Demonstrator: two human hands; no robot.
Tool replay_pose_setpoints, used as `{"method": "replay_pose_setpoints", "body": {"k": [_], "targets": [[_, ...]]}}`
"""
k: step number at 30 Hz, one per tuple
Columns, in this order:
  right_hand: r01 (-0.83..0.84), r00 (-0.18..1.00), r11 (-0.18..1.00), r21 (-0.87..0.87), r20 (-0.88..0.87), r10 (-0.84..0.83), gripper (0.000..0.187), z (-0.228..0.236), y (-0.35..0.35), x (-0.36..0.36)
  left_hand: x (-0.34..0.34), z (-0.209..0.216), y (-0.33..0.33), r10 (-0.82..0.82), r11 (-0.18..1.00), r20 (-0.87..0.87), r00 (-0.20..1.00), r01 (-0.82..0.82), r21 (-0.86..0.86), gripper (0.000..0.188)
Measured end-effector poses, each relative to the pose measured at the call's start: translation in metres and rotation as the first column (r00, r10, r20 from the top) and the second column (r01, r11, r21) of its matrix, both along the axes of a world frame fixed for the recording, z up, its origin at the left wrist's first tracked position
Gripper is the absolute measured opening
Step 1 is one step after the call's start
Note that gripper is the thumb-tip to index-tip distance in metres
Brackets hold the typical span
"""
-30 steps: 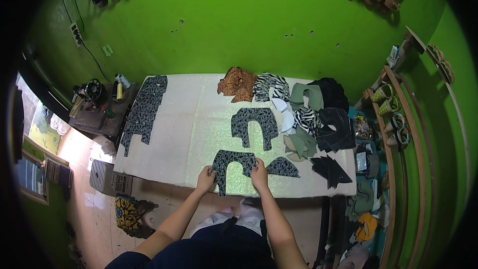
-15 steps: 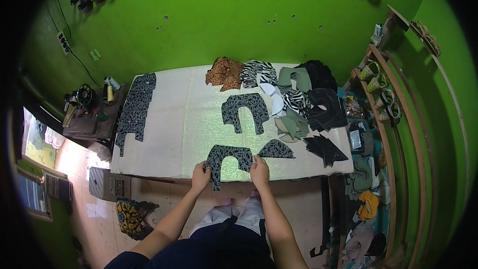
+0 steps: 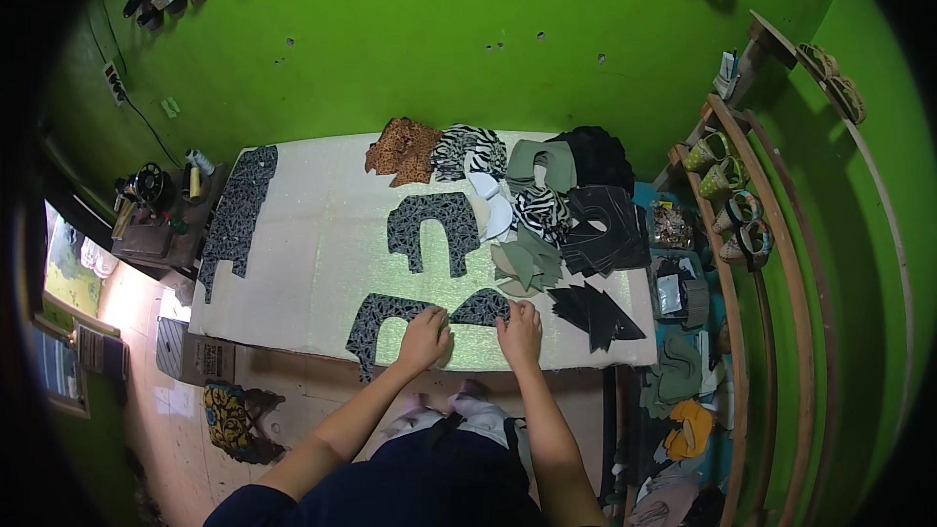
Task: Organize and stack various patterned fabric pieces (leopard and abstract prints) on a table in a shoe manufacturing workshop.
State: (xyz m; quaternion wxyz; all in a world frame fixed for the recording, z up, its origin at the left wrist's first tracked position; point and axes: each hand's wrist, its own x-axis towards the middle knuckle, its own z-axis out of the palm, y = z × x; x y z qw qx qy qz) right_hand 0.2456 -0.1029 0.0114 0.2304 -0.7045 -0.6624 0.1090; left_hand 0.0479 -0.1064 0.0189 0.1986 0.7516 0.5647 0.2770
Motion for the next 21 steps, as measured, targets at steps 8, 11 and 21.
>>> {"method": "replay_pose_setpoints", "body": {"k": [8, 11, 21], "targets": [[-0.069, 0.997, 0.989, -0.133, 0.031, 0.073, 0.048, 0.004, 0.006, 0.011, 0.037, -0.004, 0.012, 0.047, 0.983, -0.150, 0.988, -0.072, -0.166, 0.039], [-0.075, 0.997, 0.997, -0.023, 0.008, 0.075, 0.038, 0.007, 0.004, 0.014, 0.040, -0.007, 0.005, 0.078, 0.984, -0.140, 0.987, -0.099, -0.147, 0.041], [-0.436, 0.843, 0.899, 0.033, -0.334, 0.421, 0.020, -0.005, -0.010, 0.035, 0.030, 0.005, -0.002, -0.045, 0.997, 0.035, 0.998, 0.048, -0.061, 0.021]]}}
